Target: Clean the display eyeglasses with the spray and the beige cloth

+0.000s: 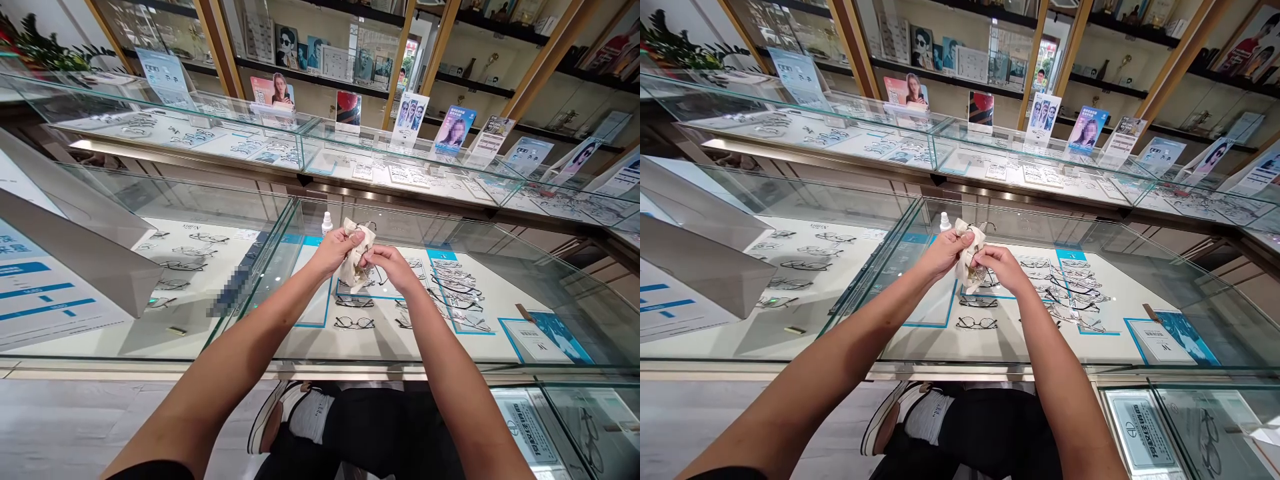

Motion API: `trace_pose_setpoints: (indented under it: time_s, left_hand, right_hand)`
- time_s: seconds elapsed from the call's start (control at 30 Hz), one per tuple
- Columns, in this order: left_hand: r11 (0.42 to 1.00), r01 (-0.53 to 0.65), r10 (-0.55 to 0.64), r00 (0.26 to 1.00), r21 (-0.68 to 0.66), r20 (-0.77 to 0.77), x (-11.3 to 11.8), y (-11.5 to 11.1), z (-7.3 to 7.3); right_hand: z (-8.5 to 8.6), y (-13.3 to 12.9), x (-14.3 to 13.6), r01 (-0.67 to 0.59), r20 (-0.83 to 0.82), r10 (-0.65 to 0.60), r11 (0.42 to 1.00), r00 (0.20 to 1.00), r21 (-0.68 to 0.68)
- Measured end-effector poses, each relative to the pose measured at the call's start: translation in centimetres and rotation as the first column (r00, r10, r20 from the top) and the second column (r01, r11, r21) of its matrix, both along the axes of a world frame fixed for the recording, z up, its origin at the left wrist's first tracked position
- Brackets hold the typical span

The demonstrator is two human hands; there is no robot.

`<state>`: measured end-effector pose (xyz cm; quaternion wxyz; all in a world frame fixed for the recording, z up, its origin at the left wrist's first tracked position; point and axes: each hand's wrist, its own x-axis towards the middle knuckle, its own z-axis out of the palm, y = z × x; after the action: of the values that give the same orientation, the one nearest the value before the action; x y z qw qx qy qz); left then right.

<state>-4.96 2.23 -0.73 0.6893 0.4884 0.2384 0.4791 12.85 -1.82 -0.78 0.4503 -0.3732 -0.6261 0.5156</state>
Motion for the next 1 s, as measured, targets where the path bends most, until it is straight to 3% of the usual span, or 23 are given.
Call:
trace_pose_setpoints:
  time_s: [0.2, 0.4, 0.67, 1.0]
  left_hand:
    - [1.0, -0.012, 0.013, 0.999, -0.01, 0.038, 0.0, 0.8, -0.6]
    - [0.998, 0.031, -0.027, 0.998, -0.061, 0.06, -0.1, 0.5, -0.2]
    - [0.989, -0.017, 0.039, 0.988, -0.15, 0.149, -0.4, 1.0, -0.1]
    - [0.971, -0.067, 0.118, 0.968, -0.228, 0.222, -0.5, 1.3, 0.4]
  right_hand:
    - [0.0, 0.4, 0.5, 0.016, -0.009, -0.016, 0.999, 1.0, 0.031]
    - [-0.5, 0.8, 0.8, 0.059, -0.058, -0.057, 0.997, 0.997, 0.047]
    - [-0.4, 0.9, 0.8, 0.173, -0.122, -0.166, 0.984, 0.978, 0.045]
    - [-0.3, 0.7, 0.8, 0.191, -0.063, -0.188, 0.98, 0.98, 0.055]
